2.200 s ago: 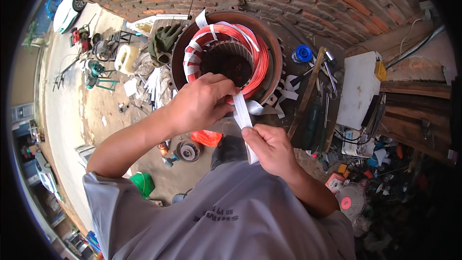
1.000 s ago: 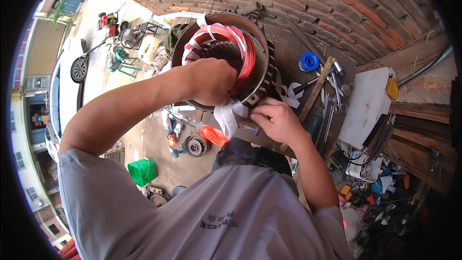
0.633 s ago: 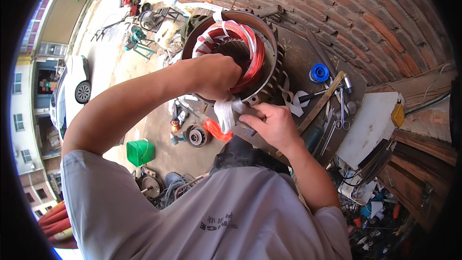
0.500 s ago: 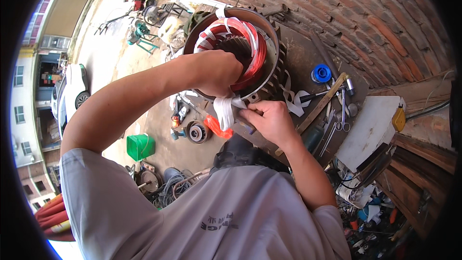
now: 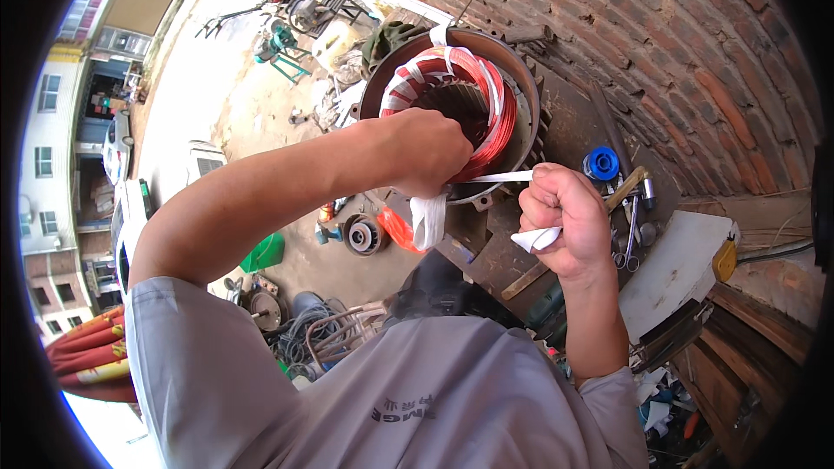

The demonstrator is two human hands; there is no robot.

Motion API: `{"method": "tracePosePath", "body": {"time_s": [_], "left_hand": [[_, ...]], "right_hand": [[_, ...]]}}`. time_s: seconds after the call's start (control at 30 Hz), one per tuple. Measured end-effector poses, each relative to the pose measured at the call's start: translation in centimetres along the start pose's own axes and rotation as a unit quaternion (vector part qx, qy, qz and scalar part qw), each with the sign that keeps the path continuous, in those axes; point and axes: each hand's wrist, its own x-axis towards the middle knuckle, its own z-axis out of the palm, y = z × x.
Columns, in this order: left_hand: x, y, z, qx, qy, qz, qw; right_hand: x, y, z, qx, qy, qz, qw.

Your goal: The person wraps white tape around a motor stator with red copper windings, repeatedly cutting tape and securing it with a hammer. The person uses scissors to trim tape and a hammer to press it into place, working methodically around the stator.

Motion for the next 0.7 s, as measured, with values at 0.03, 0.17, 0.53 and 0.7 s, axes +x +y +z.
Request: {"method": "tracePosePath", "body": {"time_s": [0.03,0.17,0.53,0.7], "left_hand": [[0.0,0.0,-0.1,0.003,0.009,0.012,1.0],[-0.1,-0.2,-0.4,-0.016,0.014,0.027,0.999],[-0.3,-0.7,0.3,-0.034,0.026,0.06,0.997],[-0.1,-0.9,0.4,-0.045,0.04,0.064,0.996]], "right_hand": [[0.5,0.3,0.5,-0.045,-0.014,-0.014,0.999],[1.2,2.9,1.1,-0.22,-0.024,-0.003,0.975],[0.2,4.8,2.4,-0.179,-0.008,0.029,0.983],[-0.8,0.0,1.4,-0.039,0.05,-0.065,0.996]]}}
